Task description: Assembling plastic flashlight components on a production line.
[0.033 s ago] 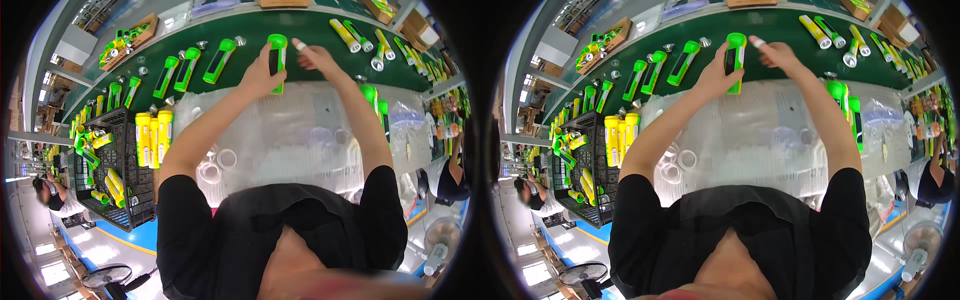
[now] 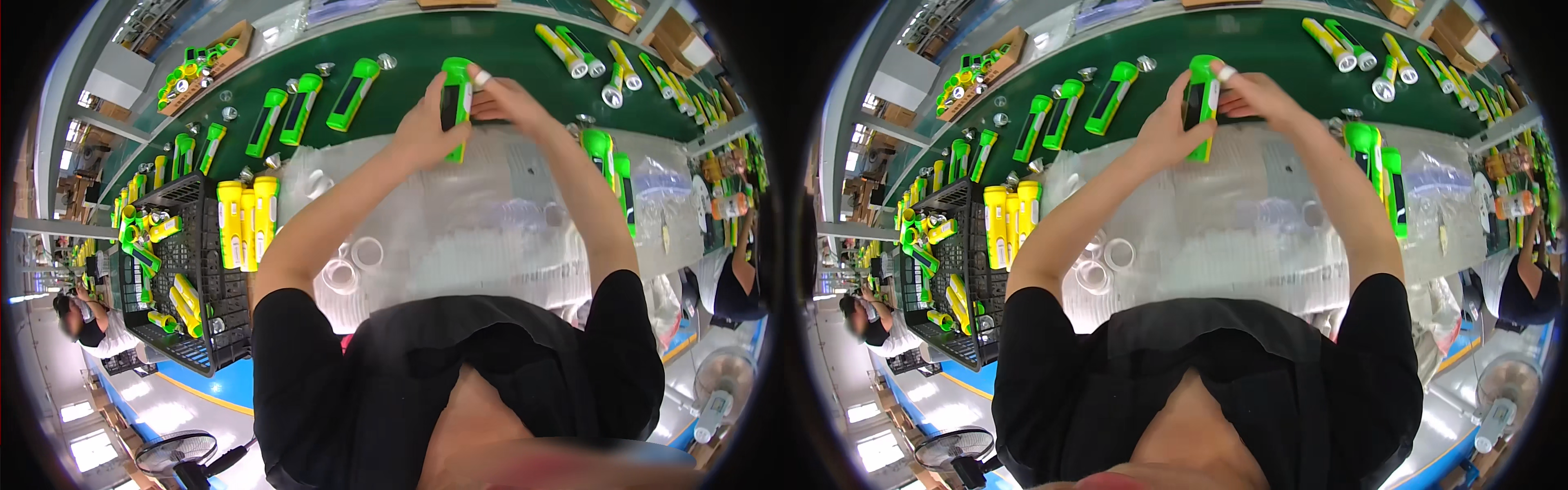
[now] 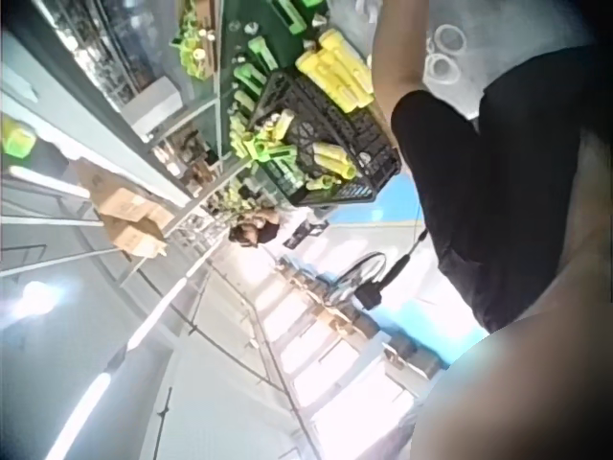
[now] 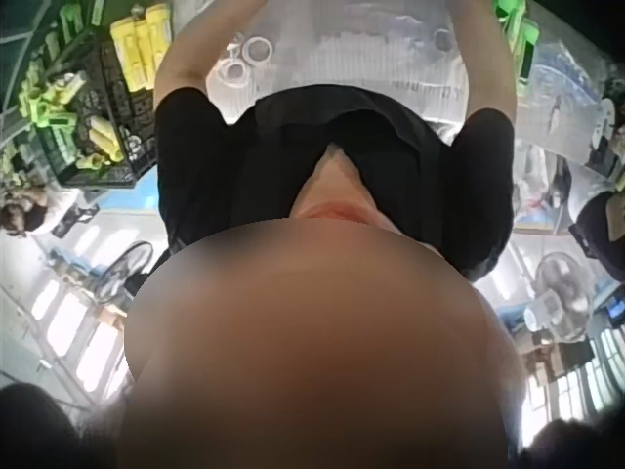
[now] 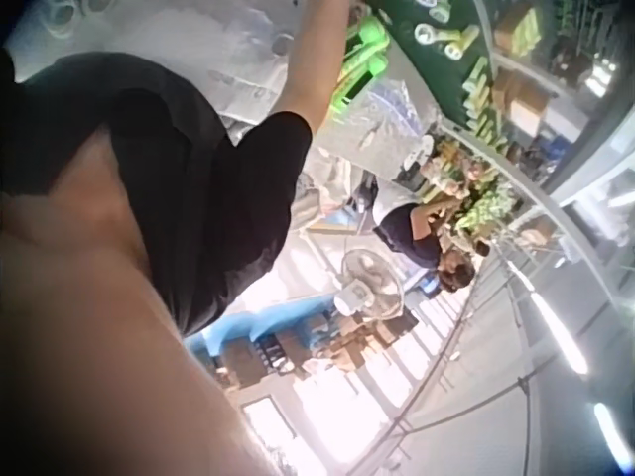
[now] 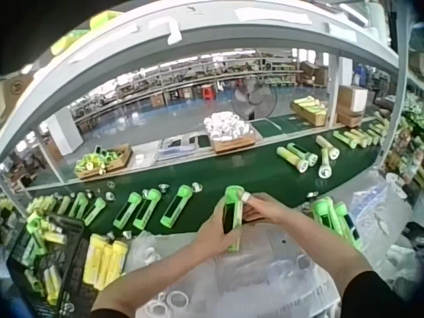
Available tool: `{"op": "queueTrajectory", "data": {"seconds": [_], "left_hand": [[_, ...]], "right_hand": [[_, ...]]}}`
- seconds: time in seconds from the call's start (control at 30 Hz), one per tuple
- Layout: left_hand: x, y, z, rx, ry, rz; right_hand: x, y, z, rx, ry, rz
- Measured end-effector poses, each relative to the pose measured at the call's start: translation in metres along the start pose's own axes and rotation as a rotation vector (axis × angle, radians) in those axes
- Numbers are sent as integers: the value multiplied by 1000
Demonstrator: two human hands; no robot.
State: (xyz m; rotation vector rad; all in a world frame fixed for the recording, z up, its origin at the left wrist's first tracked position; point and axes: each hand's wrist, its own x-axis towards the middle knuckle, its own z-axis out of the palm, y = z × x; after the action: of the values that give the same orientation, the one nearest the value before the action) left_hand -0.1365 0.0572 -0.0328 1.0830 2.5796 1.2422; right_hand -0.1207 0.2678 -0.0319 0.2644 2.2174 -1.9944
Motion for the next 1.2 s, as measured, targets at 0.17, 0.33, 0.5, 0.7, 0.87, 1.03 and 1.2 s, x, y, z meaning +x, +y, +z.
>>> {"op": "queueTrajectory", "data": {"seconds": [0.17, 0.33, 0.5, 0.7, 0.87, 1.03, 1.2], "left_hand": [[-87, 46, 7, -370, 82, -39], [-102, 41, 11, -959, 102, -266], [-118, 81, 18, -1054, 106, -177], [-143, 75, -8, -507, 45, 447], [-152, 82, 3, -182, 27, 662], [-141, 87, 20, -122, 38, 742], [-108, 39, 71, -99, 187, 364]], "right_hand": [[-112, -2, 65, 632, 14, -123], [-187, 8, 94, 506, -176, -169], [-221, 21, 119, 408, -265, -182], [-243, 27, 129, 312, -215, -215], [-247, 34, 128, 333, -232, -207], [-260, 39, 121, 540, -72, -159], [-263, 50, 97, 589, 123, -163]]}}
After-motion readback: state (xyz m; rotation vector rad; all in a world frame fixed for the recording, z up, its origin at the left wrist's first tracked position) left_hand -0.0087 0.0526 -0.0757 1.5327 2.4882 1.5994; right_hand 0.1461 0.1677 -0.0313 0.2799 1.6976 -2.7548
